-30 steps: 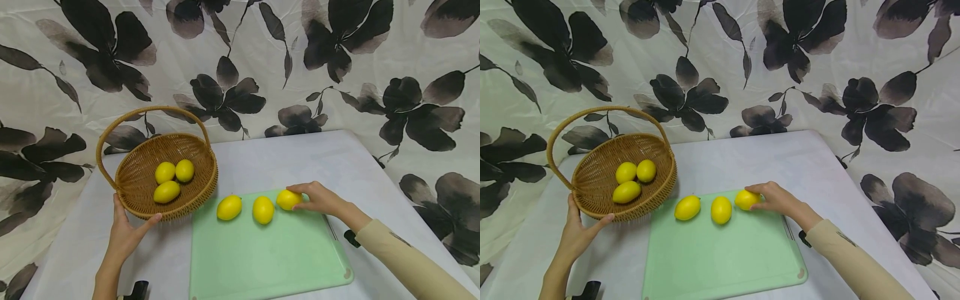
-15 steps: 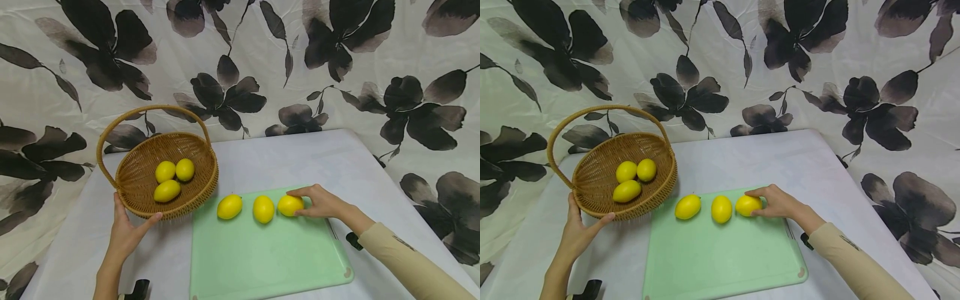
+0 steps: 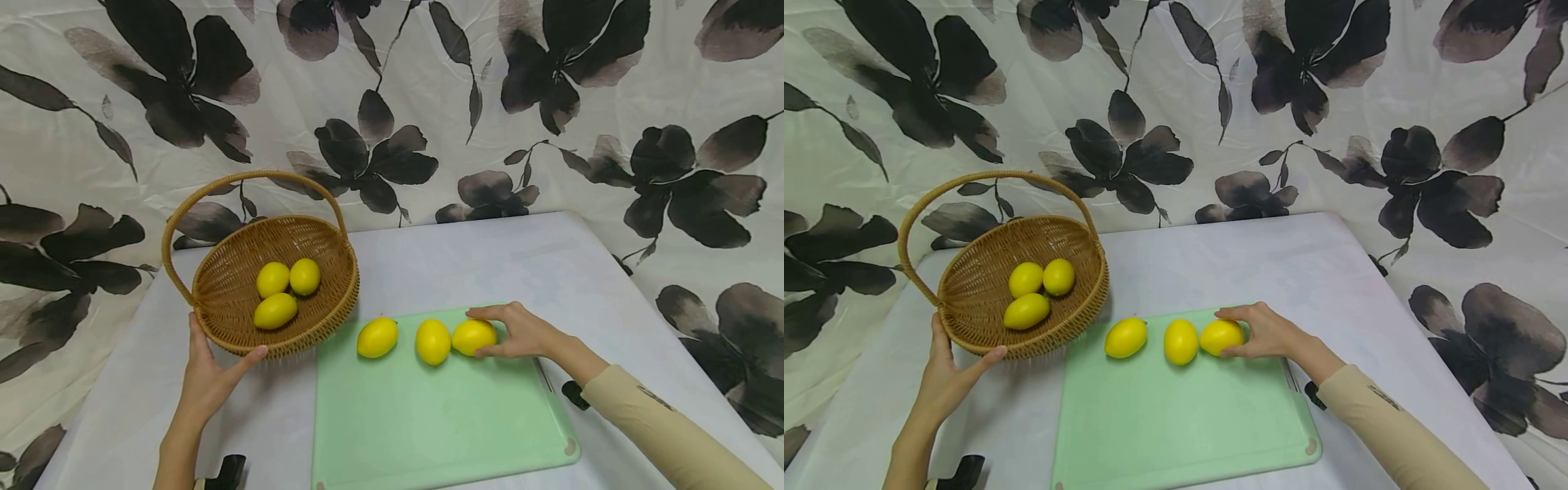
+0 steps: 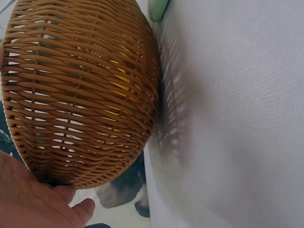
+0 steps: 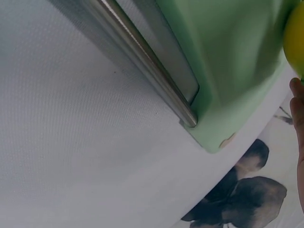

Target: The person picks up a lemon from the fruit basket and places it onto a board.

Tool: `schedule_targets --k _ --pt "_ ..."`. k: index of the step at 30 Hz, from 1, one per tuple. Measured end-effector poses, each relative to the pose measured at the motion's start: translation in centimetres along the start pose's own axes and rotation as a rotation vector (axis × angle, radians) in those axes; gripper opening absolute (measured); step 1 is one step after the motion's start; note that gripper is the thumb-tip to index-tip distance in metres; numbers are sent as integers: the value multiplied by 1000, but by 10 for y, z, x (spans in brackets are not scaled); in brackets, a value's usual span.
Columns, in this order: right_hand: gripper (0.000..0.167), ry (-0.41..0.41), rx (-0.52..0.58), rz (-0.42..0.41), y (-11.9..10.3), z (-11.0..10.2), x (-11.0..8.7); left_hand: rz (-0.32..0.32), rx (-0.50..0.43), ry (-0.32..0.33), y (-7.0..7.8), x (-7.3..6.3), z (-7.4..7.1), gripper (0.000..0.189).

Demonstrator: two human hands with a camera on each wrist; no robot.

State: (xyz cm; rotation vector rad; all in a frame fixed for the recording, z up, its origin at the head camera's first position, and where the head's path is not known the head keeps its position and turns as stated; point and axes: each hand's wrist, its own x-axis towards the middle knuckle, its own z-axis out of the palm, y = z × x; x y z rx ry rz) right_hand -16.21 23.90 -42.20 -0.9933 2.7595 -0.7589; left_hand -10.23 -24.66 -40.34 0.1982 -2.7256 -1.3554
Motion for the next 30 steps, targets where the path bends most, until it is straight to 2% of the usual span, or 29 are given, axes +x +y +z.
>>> schedule_targets --k 11,19,23,30 --pt "73 82 10 18 2 -3 4 10 -5 9 0 -1 -1 123" --pt "83 95 19 52 3 -1 6 -3 8 -6 0 -1 -2 123" --pt "85 111 9 35 1 -1 9 3 3 -6 0 0 -2 124" --pt "91 139 69 9 -7 1 20 -16 17 -13 -1 0 -2 124"
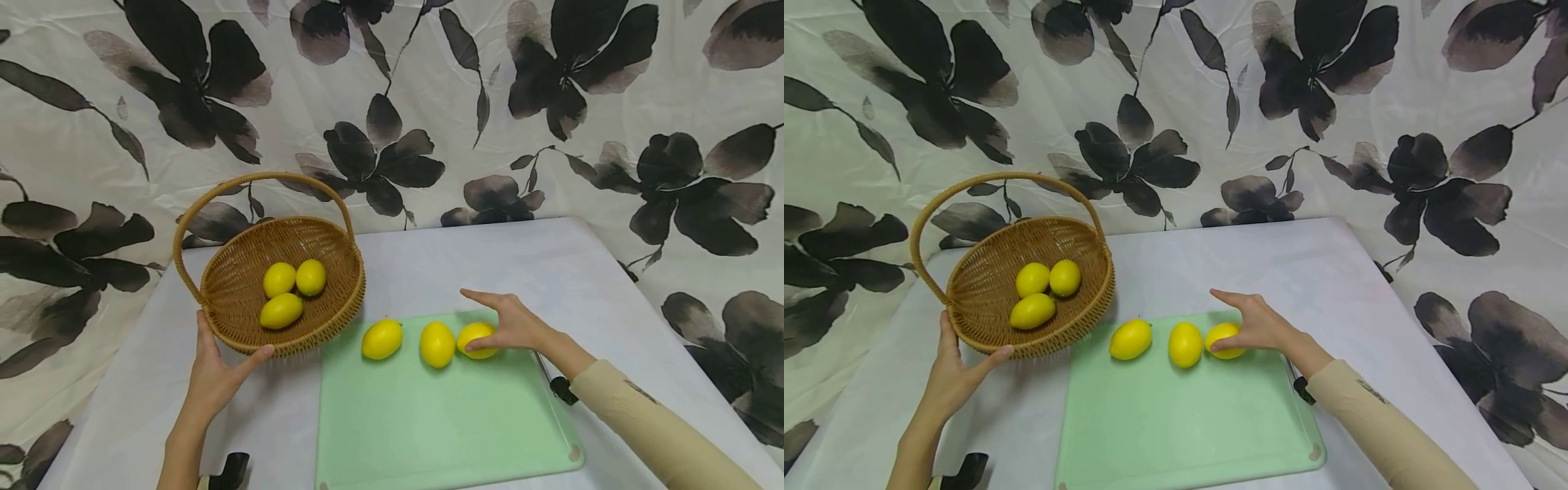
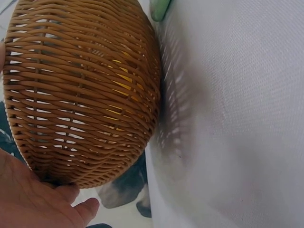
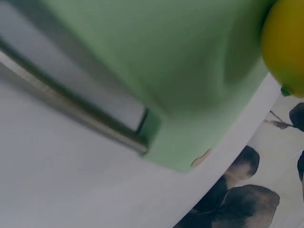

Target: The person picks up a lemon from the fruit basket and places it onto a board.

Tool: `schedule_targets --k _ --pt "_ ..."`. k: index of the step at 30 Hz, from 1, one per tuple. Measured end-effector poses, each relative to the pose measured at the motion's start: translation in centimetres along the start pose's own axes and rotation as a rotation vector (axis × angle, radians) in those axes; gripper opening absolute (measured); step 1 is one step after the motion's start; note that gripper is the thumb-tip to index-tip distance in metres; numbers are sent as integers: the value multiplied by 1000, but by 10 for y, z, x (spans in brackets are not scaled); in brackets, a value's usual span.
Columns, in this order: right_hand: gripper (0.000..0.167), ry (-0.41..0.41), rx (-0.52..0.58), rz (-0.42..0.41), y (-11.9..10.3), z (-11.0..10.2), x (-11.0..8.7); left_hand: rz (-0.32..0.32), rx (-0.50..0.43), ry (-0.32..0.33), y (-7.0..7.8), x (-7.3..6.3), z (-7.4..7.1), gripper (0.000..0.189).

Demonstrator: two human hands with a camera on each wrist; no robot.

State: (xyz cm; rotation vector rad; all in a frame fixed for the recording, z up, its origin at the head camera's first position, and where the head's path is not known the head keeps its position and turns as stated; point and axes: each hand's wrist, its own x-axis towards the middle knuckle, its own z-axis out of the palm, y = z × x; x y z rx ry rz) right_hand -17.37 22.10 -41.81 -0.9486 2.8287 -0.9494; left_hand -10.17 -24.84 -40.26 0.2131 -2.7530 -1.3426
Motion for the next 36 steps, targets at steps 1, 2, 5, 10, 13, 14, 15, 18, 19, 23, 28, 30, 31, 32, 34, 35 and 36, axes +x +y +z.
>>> schedule_targets --k 1,2,5,10,13,14,15,18,19,23,28,30,31,32,34,35,36 --pt "92 2 8 -2 -1 1 2 -2 1 -1 0 0 0 124" --pt "92 6 14 -5 -3 1 3 -7 3 -4 0 0 0 124" --pt "93 20 21 -27 -6 3 7 -16 13 -8 -1 -1 -1 125" --pt "92 27 31 -62 -8 4 12 -26 19 -7 -1 0 -1 126" --pt "91 21 46 -64 -10 3 14 -23 15 -9 -1 -1 -1 126" --pt "90 19 48 -65 -11 3 15 -18 12 -9 -1 -1 -1 125" --pt "90 19 48 -67 -12 3 16 -16 13 -10 -1 -1 -1 125" --pt "89 17 49 -78 -15 2 19 -9 15 -11 0 -1 -2 124" --pt "89 16 49 -80 -16 3 20 -6 14 -11 1 -1 -2 124" --pt "90 9 52 -85 -22 4 27 -9 17 -12 1 -1 -3 124" --pt "89 -1 62 -103 -28 6 34 -28 26 -17 0 -1 -4 125" --pt "88 -5 73 -113 -30 7 36 -33 28 -19 0 -1 -4 125" --pt "88 -8 77 -116 -32 7 37 -33 28 -19 0 -1 -4 125" --pt "88 -11 83 -121 -33 7 37 -30 27 -19 0 0 -4 125" --pt "86 -14 94 -128 -34 7 39 -20 22 -18 0 0 -4 125" --pt "86 -16 96 -132 -35 8 40 -17 21 -18 0 0 -4 125" --pt "85 -18 100 -137 -36 8 41 -12 18 -15 0 0 -3 124"
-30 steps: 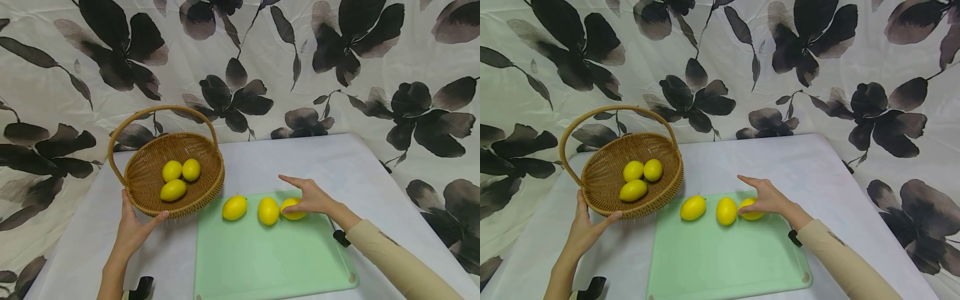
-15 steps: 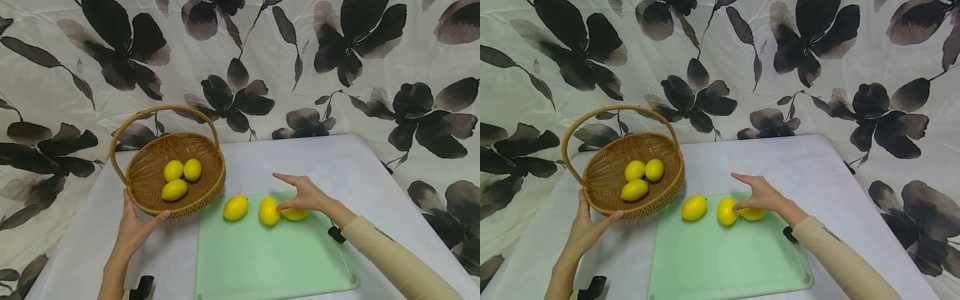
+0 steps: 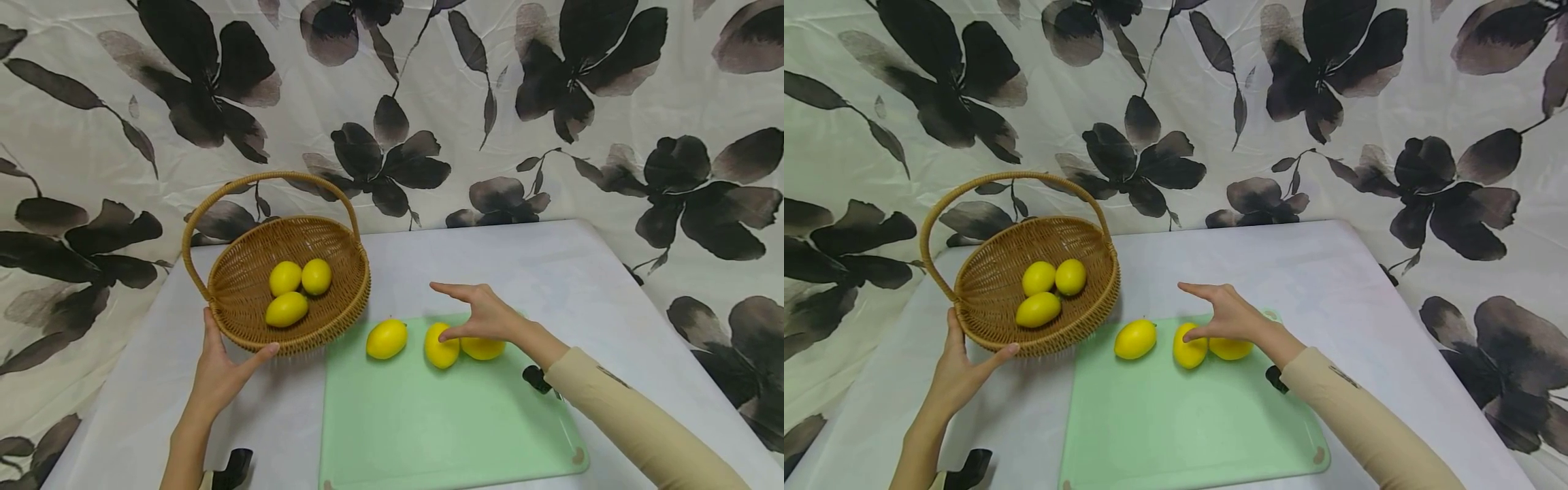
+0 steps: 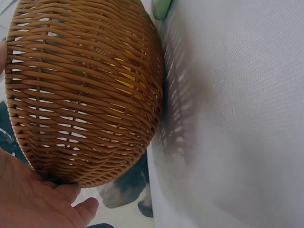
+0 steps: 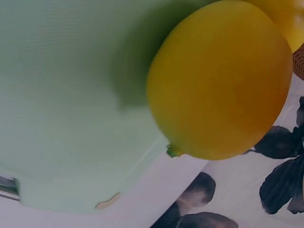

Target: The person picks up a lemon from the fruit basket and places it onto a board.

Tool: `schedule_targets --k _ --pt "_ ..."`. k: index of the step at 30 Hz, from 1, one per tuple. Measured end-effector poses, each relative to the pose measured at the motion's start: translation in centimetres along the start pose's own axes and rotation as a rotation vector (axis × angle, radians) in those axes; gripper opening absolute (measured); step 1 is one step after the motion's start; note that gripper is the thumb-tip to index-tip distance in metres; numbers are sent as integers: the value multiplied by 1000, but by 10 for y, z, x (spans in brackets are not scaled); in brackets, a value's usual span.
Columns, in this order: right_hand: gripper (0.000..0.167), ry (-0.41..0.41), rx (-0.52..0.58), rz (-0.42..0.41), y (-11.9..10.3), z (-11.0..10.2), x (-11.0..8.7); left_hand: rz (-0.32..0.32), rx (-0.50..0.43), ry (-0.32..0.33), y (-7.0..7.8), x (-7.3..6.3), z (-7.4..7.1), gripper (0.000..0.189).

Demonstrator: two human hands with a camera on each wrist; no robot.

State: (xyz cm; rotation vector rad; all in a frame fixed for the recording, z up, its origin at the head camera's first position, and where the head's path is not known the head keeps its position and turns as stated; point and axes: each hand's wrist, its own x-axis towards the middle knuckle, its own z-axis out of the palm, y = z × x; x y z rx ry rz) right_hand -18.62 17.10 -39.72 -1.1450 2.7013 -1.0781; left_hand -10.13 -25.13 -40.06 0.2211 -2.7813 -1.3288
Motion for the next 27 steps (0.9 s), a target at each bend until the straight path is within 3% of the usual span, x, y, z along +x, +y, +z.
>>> schedule_targets --k 13,20,27 --pt "82 1 -6 -59 -24 -2 30 -24 9 -10 1 0 -1 125" --pt "80 3 -4 -79 -36 1 49 7 -17 5 1 1 0 124" --pt "79 2 -7 -128 -47 10 67 -23 -13 8 2 -1 1 125"
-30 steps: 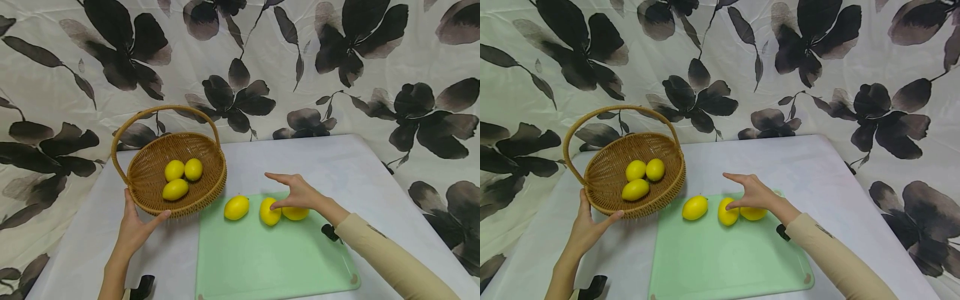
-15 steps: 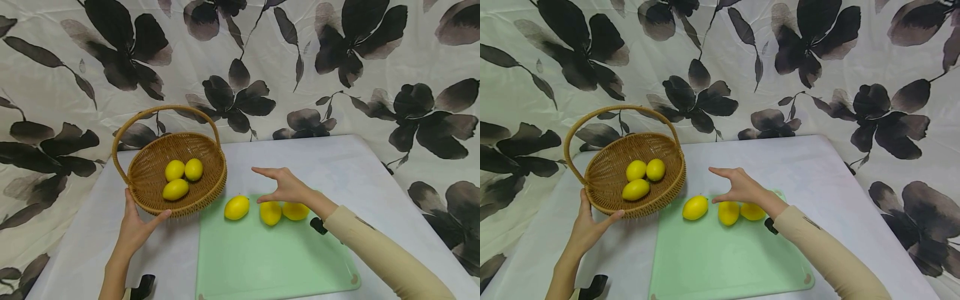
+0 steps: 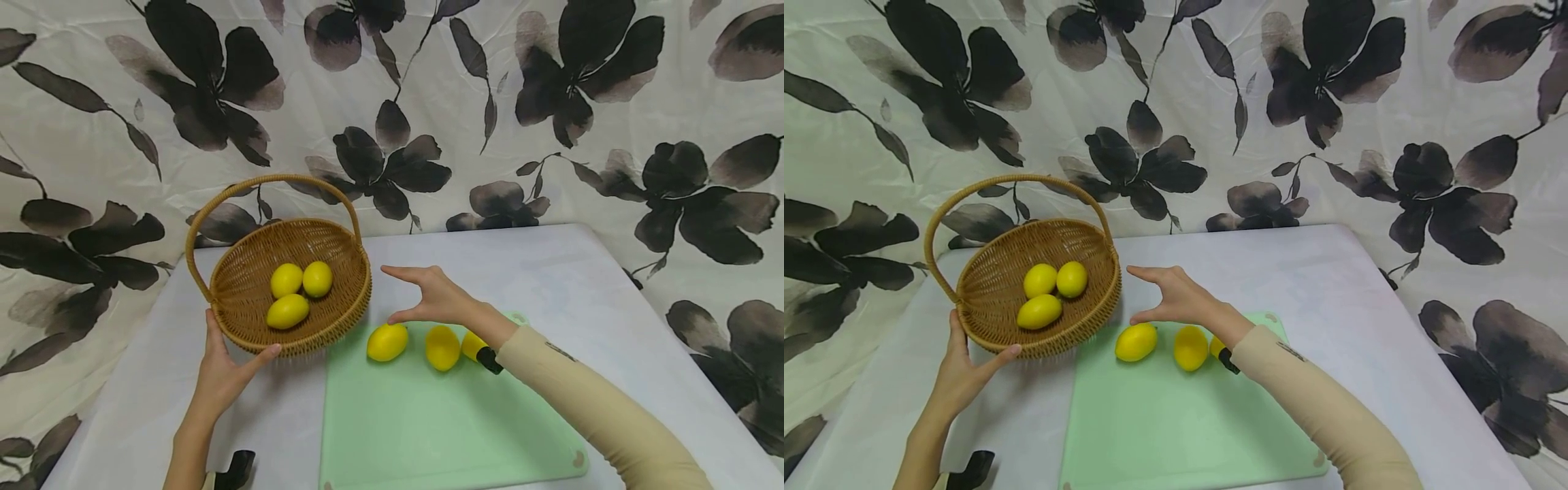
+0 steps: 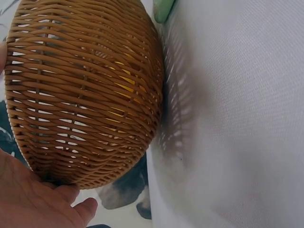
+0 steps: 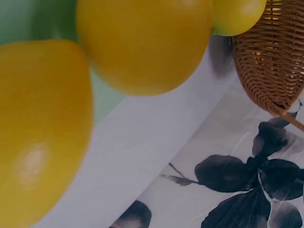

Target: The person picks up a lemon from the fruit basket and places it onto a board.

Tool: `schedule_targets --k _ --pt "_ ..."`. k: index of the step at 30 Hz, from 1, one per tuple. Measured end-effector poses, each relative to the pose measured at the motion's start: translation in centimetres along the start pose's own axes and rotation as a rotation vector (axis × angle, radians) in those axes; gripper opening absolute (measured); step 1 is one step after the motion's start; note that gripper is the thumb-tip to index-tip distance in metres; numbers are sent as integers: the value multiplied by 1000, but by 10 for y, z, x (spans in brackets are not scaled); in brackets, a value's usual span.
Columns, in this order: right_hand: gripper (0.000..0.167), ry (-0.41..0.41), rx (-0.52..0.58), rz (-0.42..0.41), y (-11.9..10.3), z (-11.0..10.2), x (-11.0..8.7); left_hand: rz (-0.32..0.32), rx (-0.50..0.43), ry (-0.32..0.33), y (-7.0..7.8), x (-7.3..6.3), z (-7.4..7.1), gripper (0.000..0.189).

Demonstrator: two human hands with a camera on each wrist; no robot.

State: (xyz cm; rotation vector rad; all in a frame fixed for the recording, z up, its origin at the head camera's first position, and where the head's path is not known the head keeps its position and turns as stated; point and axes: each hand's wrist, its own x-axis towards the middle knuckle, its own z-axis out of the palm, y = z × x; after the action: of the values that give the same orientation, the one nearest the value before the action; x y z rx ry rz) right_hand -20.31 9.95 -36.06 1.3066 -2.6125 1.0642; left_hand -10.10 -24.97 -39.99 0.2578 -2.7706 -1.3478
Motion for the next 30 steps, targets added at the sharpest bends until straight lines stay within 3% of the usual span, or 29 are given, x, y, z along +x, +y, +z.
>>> schedule_targets --k 9,30 --pt "79 8 16 -59 -6 8 16 4 -10 -2 -2 0 -1 125" --pt "77 -40 -15 -55 -22 18 59 1 -13 -12 -1 1 0 126"
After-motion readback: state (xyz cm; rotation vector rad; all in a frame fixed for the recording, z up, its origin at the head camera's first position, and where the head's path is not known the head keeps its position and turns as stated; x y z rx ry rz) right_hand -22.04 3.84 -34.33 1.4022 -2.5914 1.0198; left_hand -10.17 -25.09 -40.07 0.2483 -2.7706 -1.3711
